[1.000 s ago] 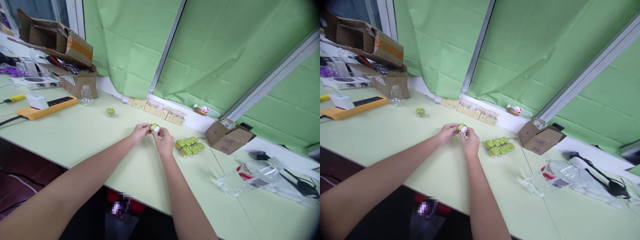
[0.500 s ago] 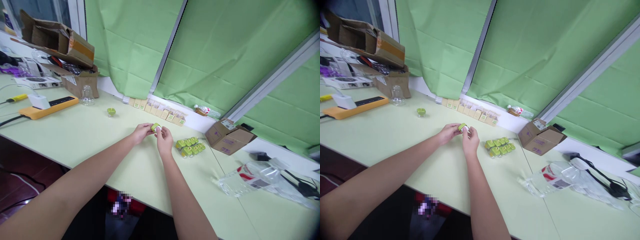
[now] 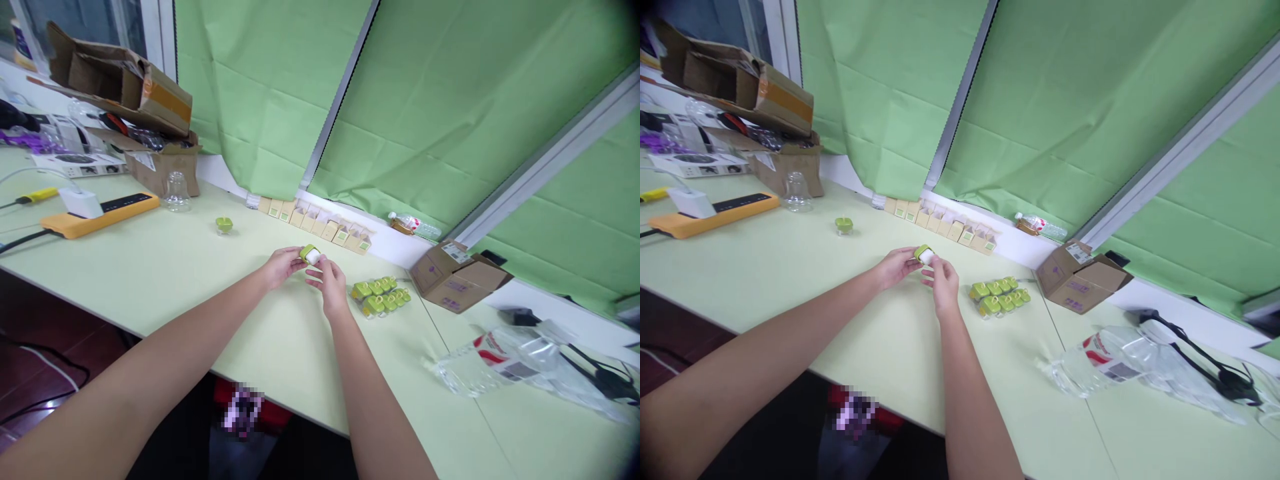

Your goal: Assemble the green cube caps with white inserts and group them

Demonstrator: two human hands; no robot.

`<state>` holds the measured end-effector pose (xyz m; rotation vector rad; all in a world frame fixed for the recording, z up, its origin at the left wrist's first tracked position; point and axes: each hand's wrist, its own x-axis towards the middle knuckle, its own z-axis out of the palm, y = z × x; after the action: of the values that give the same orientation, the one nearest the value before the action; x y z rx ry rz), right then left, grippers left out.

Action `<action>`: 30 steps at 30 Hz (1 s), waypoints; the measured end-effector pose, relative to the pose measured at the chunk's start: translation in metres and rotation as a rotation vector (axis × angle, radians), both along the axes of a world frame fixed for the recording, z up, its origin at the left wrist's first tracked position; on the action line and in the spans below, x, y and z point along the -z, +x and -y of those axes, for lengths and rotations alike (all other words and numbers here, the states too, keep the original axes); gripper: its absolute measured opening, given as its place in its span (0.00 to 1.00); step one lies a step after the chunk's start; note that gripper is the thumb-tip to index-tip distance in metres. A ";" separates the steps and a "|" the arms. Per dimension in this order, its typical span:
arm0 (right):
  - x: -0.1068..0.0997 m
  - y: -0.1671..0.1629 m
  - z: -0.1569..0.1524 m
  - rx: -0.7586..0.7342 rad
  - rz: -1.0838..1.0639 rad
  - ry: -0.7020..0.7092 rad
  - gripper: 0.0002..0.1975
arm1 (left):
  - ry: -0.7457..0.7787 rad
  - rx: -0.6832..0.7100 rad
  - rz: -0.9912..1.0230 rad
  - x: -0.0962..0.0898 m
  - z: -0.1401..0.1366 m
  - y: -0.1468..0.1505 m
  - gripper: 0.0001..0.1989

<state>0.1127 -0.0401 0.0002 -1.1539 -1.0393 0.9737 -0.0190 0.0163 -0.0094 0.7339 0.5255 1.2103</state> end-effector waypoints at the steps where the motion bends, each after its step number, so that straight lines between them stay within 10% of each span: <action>1: 0.001 0.002 0.000 0.013 0.054 0.009 0.21 | -0.008 -0.010 0.001 -0.001 0.000 0.000 0.06; 6: 0.007 0.009 -0.004 0.199 0.271 -0.047 0.17 | -0.028 -0.074 0.035 -0.006 0.001 -0.003 0.05; 15: 0.003 0.004 -0.002 0.067 0.261 -0.111 0.20 | -0.021 -0.056 0.042 -0.008 0.002 -0.004 0.05; 30: 0.002 0.015 -0.004 0.059 0.234 0.166 0.28 | 0.023 0.021 0.016 -0.007 0.003 -0.007 0.06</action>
<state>0.1276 -0.0359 -0.0013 -1.1722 -1.2409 0.7032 -0.0259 0.0134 -0.0024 0.7475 0.4904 1.2033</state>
